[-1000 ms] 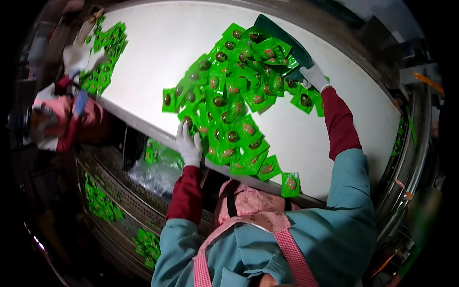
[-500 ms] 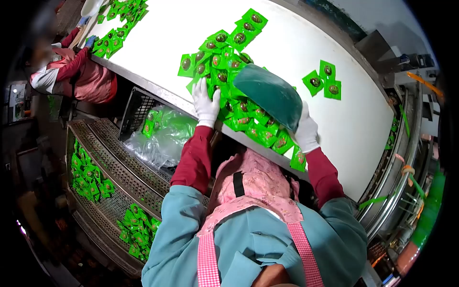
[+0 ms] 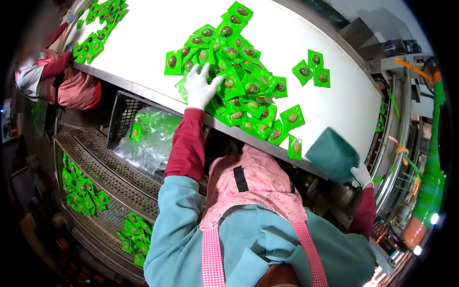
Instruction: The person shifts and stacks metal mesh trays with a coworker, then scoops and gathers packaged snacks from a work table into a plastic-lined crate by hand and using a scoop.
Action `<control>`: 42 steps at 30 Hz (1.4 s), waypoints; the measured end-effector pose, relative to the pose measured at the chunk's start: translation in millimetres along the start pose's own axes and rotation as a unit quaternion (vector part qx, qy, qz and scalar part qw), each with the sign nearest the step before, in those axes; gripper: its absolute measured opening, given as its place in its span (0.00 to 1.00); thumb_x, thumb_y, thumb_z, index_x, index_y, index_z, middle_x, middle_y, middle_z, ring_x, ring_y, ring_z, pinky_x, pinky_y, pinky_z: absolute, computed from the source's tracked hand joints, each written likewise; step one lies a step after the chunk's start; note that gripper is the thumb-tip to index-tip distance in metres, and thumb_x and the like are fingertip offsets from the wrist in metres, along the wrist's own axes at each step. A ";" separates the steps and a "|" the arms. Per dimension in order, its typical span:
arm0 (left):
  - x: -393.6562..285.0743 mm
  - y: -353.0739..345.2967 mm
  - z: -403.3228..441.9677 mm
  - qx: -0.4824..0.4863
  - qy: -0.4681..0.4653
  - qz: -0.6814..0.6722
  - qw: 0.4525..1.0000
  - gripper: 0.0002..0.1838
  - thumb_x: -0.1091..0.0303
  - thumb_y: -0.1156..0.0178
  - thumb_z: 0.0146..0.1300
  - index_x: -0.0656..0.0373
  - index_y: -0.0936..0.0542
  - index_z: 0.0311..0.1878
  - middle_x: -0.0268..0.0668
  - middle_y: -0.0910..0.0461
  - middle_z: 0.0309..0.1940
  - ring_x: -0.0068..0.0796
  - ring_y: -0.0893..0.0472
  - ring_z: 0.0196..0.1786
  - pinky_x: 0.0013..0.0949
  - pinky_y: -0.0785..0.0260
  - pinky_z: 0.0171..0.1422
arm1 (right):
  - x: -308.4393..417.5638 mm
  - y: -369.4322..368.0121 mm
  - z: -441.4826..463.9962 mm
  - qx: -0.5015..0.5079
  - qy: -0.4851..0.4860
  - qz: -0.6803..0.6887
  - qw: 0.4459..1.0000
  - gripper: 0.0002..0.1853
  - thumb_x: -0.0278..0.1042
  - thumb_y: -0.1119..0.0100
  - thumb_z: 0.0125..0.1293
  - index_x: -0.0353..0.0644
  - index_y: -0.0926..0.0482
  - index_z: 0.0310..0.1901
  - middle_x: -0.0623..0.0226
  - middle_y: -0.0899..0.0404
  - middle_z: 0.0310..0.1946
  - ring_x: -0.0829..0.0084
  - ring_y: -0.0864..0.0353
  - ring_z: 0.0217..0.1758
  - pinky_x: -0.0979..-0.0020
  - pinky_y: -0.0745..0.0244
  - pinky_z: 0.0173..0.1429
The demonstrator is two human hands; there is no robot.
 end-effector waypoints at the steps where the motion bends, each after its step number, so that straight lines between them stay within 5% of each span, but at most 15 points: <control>1: -7.3 1.2 -3.8 -0.027 -0.014 -0.009 1.000 0.37 0.37 0.38 0.55 0.50 0.25 0.64 0.55 0.32 0.62 0.55 0.31 0.63 0.53 0.39 0.66 | 10.7 -14.6 16.3 0.002 0.063 -0.014 0.998 0.25 0.31 0.49 0.56 0.30 0.27 0.56 0.47 0.18 0.38 0.58 0.17 0.40 0.63 0.23 0.46; 7: -35.7 -26.5 -15.5 -0.055 0.018 -0.090 0.994 0.38 0.46 0.31 0.52 0.53 0.26 0.64 0.52 0.39 0.68 0.60 0.46 0.71 0.54 0.52 0.76 | 287.3 -121.3 31.7 0.068 0.317 0.157 0.933 0.27 0.30 0.50 0.56 0.27 0.30 0.58 0.43 0.19 0.45 0.56 0.19 0.50 0.63 0.27 0.59; 11: -39.4 -33.3 11.9 -0.061 0.032 -0.065 0.996 0.37 0.39 0.34 0.51 0.52 0.23 0.60 0.44 0.35 0.67 0.62 0.46 0.70 0.55 0.52 0.75 | 382.7 -162.3 62.4 0.129 0.153 0.160 0.967 0.16 0.34 0.51 0.65 0.27 0.32 0.47 0.42 0.22 0.26 0.50 0.18 0.24 0.58 0.23 0.29; 14: -32.4 -27.5 55.3 -0.054 0.010 -0.031 0.998 0.37 0.36 0.37 0.53 0.55 0.21 0.57 0.44 0.30 0.63 0.57 0.41 0.69 0.51 0.50 0.75 | 432.3 -167.0 66.0 0.182 0.174 0.215 0.944 0.14 0.35 0.56 0.70 0.30 0.38 0.46 0.54 0.26 0.18 0.64 0.27 0.09 0.65 0.32 0.10; 19: -43.0 -30.6 75.8 0.004 -0.019 -0.013 1.000 0.36 0.33 0.39 0.52 0.57 0.17 0.51 0.43 0.28 0.60 0.51 0.33 0.64 0.49 0.45 0.72 | 428.0 -203.1 68.5 0.284 0.138 0.397 0.862 0.20 0.36 0.56 0.71 0.31 0.37 0.58 0.52 0.21 0.28 0.67 0.22 0.14 0.69 0.23 0.15; 20: -49.3 -33.1 68.4 0.018 -0.019 -0.017 1.000 0.36 0.32 0.40 0.52 0.55 0.17 0.51 0.41 0.28 0.61 0.51 0.33 0.63 0.49 0.44 0.72 | 413.1 -220.7 62.9 0.396 0.066 0.409 0.820 0.19 0.41 0.54 0.70 0.40 0.34 0.57 0.57 0.21 0.30 0.70 0.22 0.17 0.71 0.27 0.13; 22: -70.2 -26.0 44.1 0.012 -0.020 -0.028 0.999 0.34 0.35 0.39 0.51 0.55 0.16 0.49 0.38 0.27 0.60 0.51 0.31 0.62 0.51 0.37 0.67 | 399.4 -253.0 74.5 0.353 0.117 0.506 0.778 0.19 0.39 0.52 0.68 0.37 0.32 0.55 0.56 0.21 0.35 0.69 0.22 0.17 0.70 0.23 0.16; 28: -70.3 -13.3 27.5 0.014 0.013 -0.106 0.994 0.32 0.35 0.37 0.50 0.56 0.15 0.44 0.38 0.24 0.57 0.49 0.26 0.56 0.43 0.29 0.60 | 387.2 -226.5 50.4 0.326 0.109 0.458 0.820 0.17 0.36 0.48 0.61 0.36 0.29 0.49 0.61 0.22 0.29 0.70 0.22 0.16 0.70 0.21 0.17; 32: -76.4 25.6 16.0 -0.040 -0.025 -0.158 0.986 0.34 0.35 0.37 0.51 0.61 0.15 0.42 0.42 0.24 0.55 0.43 0.21 0.51 0.42 0.27 0.56 | 404.9 -184.0 4.4 0.263 0.200 0.477 0.814 0.16 0.37 0.47 0.63 0.41 0.28 0.50 0.65 0.22 0.30 0.73 0.21 0.21 0.72 0.23 0.20; 34: -72.5 61.7 2.7 -0.039 0.024 -0.176 0.983 0.34 0.34 0.38 0.50 0.60 0.15 0.41 0.42 0.23 0.54 0.43 0.22 0.51 0.41 0.27 0.55 | 408.8 -194.7 10.1 0.339 0.248 0.438 0.795 0.14 0.35 0.47 0.62 0.39 0.28 0.47 0.64 0.22 0.33 0.72 0.21 0.23 0.72 0.21 0.21; 42: 7.1 214.1 -103.4 -0.261 0.126 -0.102 0.952 0.32 0.35 0.37 0.44 0.54 0.15 0.42 0.38 0.25 0.54 0.45 0.24 0.50 0.44 0.29 0.56 | 480.8 -206.3 -121.0 0.358 0.394 0.310 0.788 0.16 0.36 0.49 0.63 0.38 0.30 0.49 0.60 0.20 0.31 0.68 0.20 0.21 0.74 0.25 0.21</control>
Point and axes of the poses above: each hand's wrist, its own z-axis towards the middle knuckle, its own y-axis out of the back of the hand, x = y × z, the point moved 8 cm from there along z, towards the middle knuckle
